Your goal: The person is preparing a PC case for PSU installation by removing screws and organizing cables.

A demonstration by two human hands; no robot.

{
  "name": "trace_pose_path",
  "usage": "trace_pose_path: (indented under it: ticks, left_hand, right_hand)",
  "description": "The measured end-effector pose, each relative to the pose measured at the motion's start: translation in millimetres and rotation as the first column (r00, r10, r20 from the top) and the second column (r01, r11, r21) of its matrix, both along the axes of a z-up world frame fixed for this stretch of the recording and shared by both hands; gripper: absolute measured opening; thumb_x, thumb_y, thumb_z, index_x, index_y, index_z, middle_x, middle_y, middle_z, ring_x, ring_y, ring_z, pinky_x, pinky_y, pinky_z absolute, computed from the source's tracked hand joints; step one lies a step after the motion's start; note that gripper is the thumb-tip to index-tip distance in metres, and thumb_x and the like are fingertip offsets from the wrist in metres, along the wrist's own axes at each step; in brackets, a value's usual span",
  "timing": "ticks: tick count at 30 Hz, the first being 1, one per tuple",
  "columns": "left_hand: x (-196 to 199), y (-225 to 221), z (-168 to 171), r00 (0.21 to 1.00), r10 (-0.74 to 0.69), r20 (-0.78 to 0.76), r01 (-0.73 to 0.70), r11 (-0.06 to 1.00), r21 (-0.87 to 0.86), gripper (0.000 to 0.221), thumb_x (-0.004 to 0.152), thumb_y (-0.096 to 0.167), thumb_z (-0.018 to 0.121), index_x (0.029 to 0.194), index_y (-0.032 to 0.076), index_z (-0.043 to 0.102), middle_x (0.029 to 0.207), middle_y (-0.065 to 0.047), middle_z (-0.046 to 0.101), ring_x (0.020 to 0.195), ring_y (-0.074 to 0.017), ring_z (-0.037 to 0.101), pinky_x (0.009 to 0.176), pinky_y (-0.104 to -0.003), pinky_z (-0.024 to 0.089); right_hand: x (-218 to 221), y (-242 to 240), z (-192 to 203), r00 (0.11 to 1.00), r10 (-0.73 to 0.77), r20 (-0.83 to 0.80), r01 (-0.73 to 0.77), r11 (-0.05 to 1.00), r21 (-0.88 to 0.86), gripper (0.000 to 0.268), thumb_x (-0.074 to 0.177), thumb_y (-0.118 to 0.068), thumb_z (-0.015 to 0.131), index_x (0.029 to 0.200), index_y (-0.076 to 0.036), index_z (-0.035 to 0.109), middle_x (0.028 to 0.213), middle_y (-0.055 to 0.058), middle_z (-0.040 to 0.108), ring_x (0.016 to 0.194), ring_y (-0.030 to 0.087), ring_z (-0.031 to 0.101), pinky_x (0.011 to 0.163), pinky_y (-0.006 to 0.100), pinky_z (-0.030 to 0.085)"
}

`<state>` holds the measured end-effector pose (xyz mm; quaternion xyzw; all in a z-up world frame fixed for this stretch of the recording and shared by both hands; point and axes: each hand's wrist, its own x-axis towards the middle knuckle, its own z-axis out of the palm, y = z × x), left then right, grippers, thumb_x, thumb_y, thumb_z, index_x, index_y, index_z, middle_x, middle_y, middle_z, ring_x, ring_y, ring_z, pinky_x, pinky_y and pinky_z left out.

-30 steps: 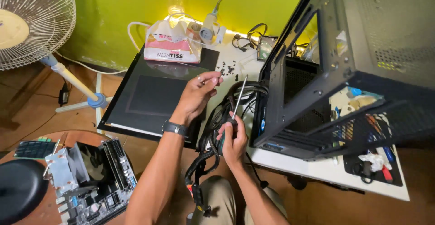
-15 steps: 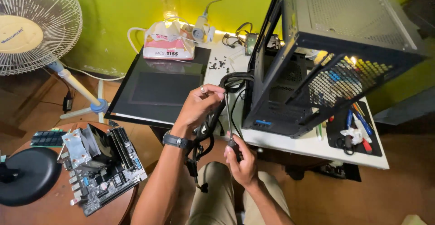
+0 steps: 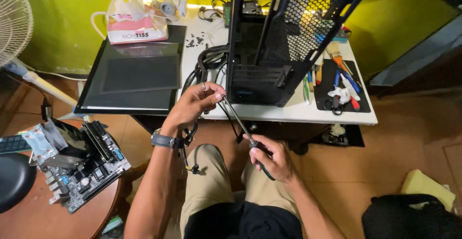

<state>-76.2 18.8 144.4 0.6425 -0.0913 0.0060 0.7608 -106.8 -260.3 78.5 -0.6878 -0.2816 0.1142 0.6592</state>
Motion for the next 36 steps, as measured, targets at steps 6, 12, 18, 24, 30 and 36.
trace_pose_path:
  ticks: [6,12,18,24,30,36]
  left_hand:
    - [-2.4,-32.7,-17.3,0.991,-0.083,-0.104,0.096,0.987,0.131,0.013,0.097,0.010,0.069,0.103,-0.001,0.071,0.078,-0.003,0.062,0.072,-0.0092,0.053,0.062,-0.024,0.048]
    - [25.2,-102.2,-82.4,0.970,-0.078,-0.229,0.022,0.971,-0.236,0.018,0.102,0.014,0.065,0.108,-0.003,0.068,0.082,-0.008,0.064,0.076,-0.0167,0.065,0.059,-0.027,0.054]
    - [50.7,-133.4,-104.7,0.920,-0.004,-0.391,-0.219,0.823,-0.525,0.015,0.104,0.018,0.060,0.115,0.008,0.063,0.096,-0.001,0.063,0.090,-0.0144,0.068,0.068,-0.024,0.050]
    - [48.5,-150.2,-117.1,0.924,-0.165,-0.344,-0.115,0.739,-0.664,0.017,0.101,0.021,0.066,0.089,0.010,0.066,0.080,-0.006,0.066,0.074,-0.0115,0.060,0.058,-0.019,0.044]
    - [58.1,-159.8,-132.1,0.891,-0.271,-0.364,-0.068,0.714,-0.697,0.020,0.100,0.023,0.067,0.089,0.006,0.065,0.084,-0.008,0.067,0.067,-0.0102,0.054,0.058,-0.017,0.047]
    - [62.9,-174.3,-127.3,0.869,-0.276,-0.411,-0.110,0.702,-0.704,0.019,0.101,0.023,0.065,0.096,0.005,0.066,0.085,-0.007,0.067,0.073,-0.0122,0.060,0.054,-0.018,0.045]
  right_hand:
    - [-7.1,-49.3,-10.6,0.990,0.032,-0.134,-0.040,0.997,-0.059,0.037,0.091,-0.014,0.063,0.122,0.005,0.071,0.057,0.017,0.068,0.040,0.019,0.063,0.039,0.028,0.053]
    - [-14.6,-52.1,-22.0,0.967,-0.090,-0.239,0.099,0.995,0.026,0.035,0.094,-0.011,0.060,0.125,0.004,0.069,0.061,0.022,0.069,0.038,0.023,0.065,0.035,0.032,0.056]
    - [-18.8,-54.6,-36.3,0.964,-0.204,-0.172,0.212,0.977,0.027,0.034,0.095,-0.009,0.061,0.124,0.004,0.071,0.060,0.021,0.068,0.036,0.023,0.065,0.036,0.031,0.056]
    - [-35.0,-48.4,-25.5,0.866,-0.286,-0.411,0.293,0.955,-0.046,0.044,0.096,-0.018,0.060,0.134,0.003,0.064,0.069,0.015,0.063,0.045,0.020,0.054,0.044,0.028,0.047]
    - [-38.5,-50.2,-30.1,0.792,-0.304,-0.530,0.374,0.927,0.027,0.044,0.096,-0.015,0.059,0.134,0.006,0.063,0.069,0.019,0.060,0.050,0.020,0.050,0.045,0.030,0.047]
    - [-38.3,-48.3,-19.5,0.759,-0.301,-0.578,0.418,0.905,0.077,0.044,0.096,-0.016,0.059,0.134,0.006,0.063,0.069,0.021,0.062,0.047,0.022,0.053,0.045,0.032,0.048]
